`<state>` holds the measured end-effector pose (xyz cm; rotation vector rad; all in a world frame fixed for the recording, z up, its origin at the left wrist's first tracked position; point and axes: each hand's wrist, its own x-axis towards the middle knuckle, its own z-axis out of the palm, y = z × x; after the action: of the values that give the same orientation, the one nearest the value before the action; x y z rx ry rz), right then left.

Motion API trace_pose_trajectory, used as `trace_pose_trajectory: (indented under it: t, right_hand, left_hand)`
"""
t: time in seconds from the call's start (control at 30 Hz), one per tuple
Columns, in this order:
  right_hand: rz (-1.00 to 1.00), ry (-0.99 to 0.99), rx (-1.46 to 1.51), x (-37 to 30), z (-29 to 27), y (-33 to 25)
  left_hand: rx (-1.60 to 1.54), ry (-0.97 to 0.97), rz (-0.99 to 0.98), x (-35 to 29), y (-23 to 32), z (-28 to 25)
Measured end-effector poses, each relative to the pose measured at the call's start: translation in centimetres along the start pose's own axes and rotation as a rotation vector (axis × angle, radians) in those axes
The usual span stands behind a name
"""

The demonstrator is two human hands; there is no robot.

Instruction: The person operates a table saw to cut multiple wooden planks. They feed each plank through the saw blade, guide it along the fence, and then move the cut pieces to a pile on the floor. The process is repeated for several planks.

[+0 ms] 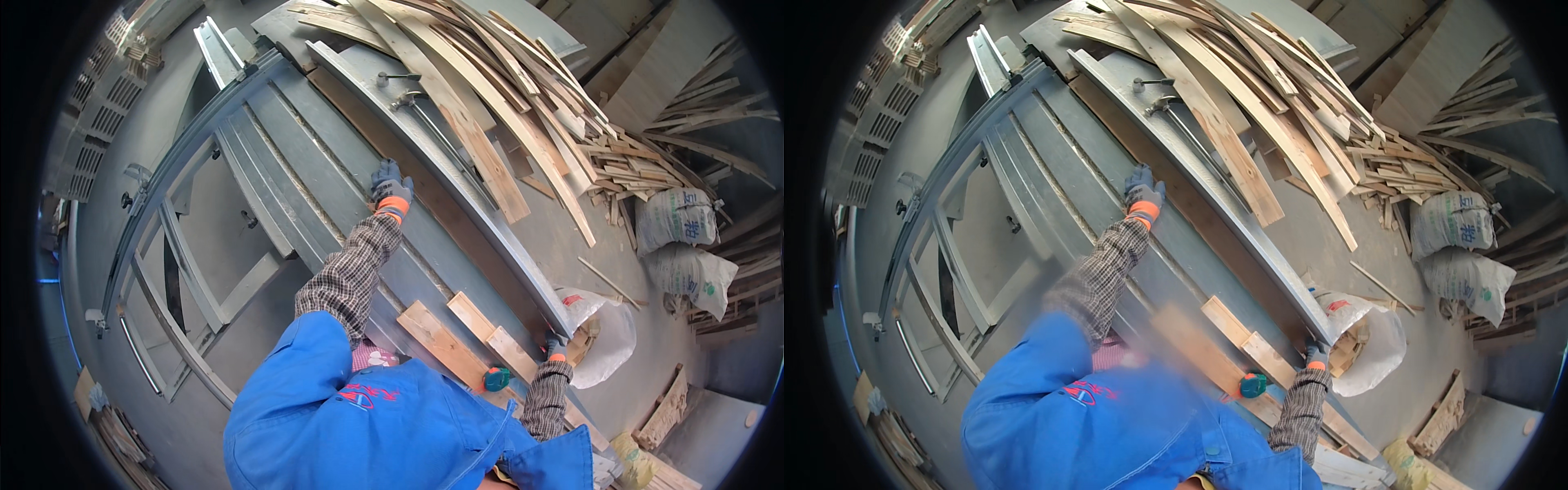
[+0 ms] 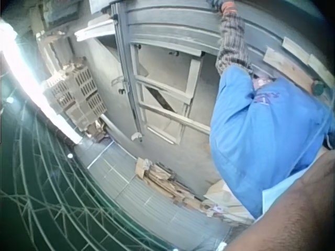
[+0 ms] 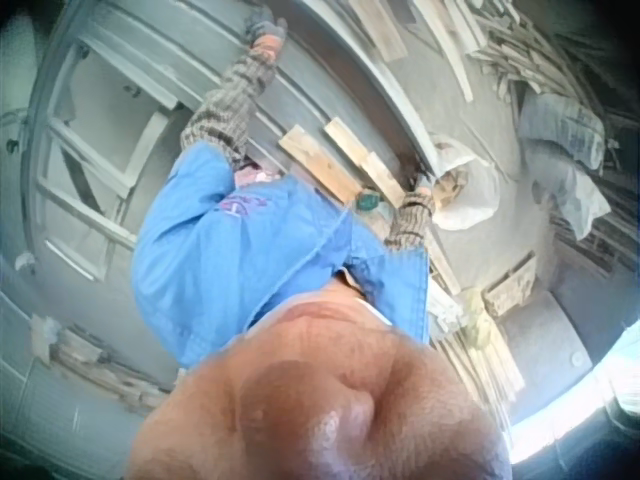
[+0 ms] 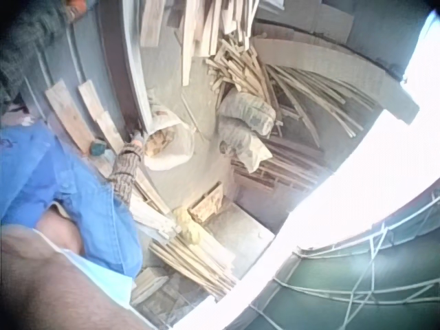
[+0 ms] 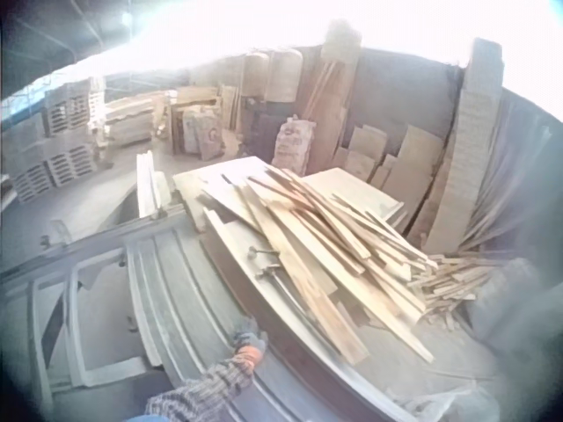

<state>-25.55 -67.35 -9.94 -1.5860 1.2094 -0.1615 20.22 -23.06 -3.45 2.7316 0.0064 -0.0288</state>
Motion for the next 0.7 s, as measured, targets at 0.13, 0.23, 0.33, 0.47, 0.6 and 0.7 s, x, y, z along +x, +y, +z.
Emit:
trace_pose_trajectory:
  t: [0.13,0.23,0.33,0.47,0.6,0.7]
  right_hand:
    - [0.014,0.028,-0.065,0.4,0.4,-0.6]
    - [-0.027,0.029,-0.228,0.5,0.5,-1.3]
    - [-0.059,0.044,-0.336,0.7,1.0,-1.9]
    - [-0.125,0.094,-0.491,0.6,1.3,-2.0]
    - [-0.201,0.192,-0.644,0.5,0.9,-0.5]
    - [-0.149,0.275,-0.667,-0.9,1.8,-1.2]
  left_hand:
    - [-0.013,-0.028,-0.007,-0.1,0.3,-0.4]
    - [0.022,-0.014,-0.023,-0.1,0.5,-0.9]
    - [-0.009,0.008,-0.053,0.4,0.4,-1.0]
    - [0.029,0.168,0.038,0.3,-0.5,0.2]
    - [-0.007,0.319,0.051,0.3,-0.2,0.9]
    - [-0.034,0.333,0.056,0.5,0.4,0.7]
